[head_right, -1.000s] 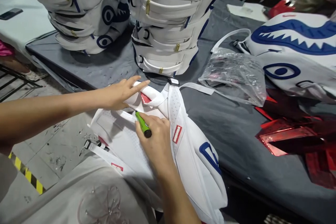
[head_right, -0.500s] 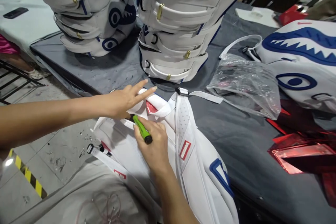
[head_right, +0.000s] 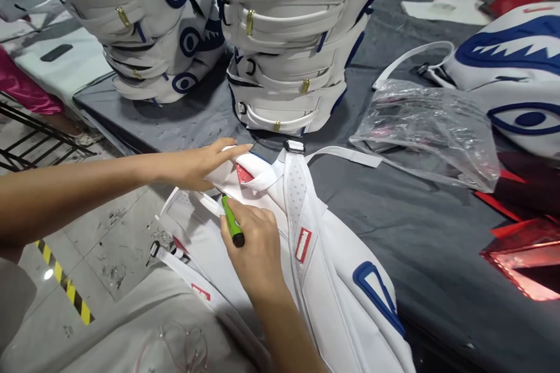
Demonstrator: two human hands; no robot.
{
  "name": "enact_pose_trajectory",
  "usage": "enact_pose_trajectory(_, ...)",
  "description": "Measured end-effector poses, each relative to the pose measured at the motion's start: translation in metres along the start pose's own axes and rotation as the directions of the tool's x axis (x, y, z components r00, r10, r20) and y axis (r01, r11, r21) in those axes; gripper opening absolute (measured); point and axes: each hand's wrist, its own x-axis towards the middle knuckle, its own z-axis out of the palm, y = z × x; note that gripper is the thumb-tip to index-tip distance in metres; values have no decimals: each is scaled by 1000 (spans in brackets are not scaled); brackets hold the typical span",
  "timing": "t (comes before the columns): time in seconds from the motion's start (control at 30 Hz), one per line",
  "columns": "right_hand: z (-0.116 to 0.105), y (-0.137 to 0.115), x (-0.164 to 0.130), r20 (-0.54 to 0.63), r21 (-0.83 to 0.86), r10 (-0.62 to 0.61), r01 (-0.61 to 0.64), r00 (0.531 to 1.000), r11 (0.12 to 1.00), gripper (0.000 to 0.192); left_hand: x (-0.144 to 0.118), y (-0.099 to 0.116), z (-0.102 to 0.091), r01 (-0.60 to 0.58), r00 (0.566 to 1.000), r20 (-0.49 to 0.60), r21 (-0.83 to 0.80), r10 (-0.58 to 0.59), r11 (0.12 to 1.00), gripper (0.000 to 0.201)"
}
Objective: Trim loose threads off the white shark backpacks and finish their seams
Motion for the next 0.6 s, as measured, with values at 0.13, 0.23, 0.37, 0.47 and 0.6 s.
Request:
enact_pose_trajectory(0.13,4,2,1,-13,-12,-14,14,1000,1000,23,-1,2,-2,9,1000,14,-33,-9,999,111)
enact_pose_trajectory(0.23,5,4,2,-8,-13,5,-5,1000,1000,21,0,5,-4,44,997,59,-13,-43,999,110)
enact_pose_trajectory(0.37,6,4,4,9,-7,18,-18,1000,1000,22,1,8,-4,78,996,35,54,-80,995,110)
enact_pose_trajectory(0.47,8,3,7,37,53,3,-5,999,999,23,1,11,-6,74,995,53,92,-80,993,113)
enact_pose_trajectory(0.6,14,5,10,15,83,-18,17,1000,996,23,4,20,-6,141,982,98,200,-164,969,125)
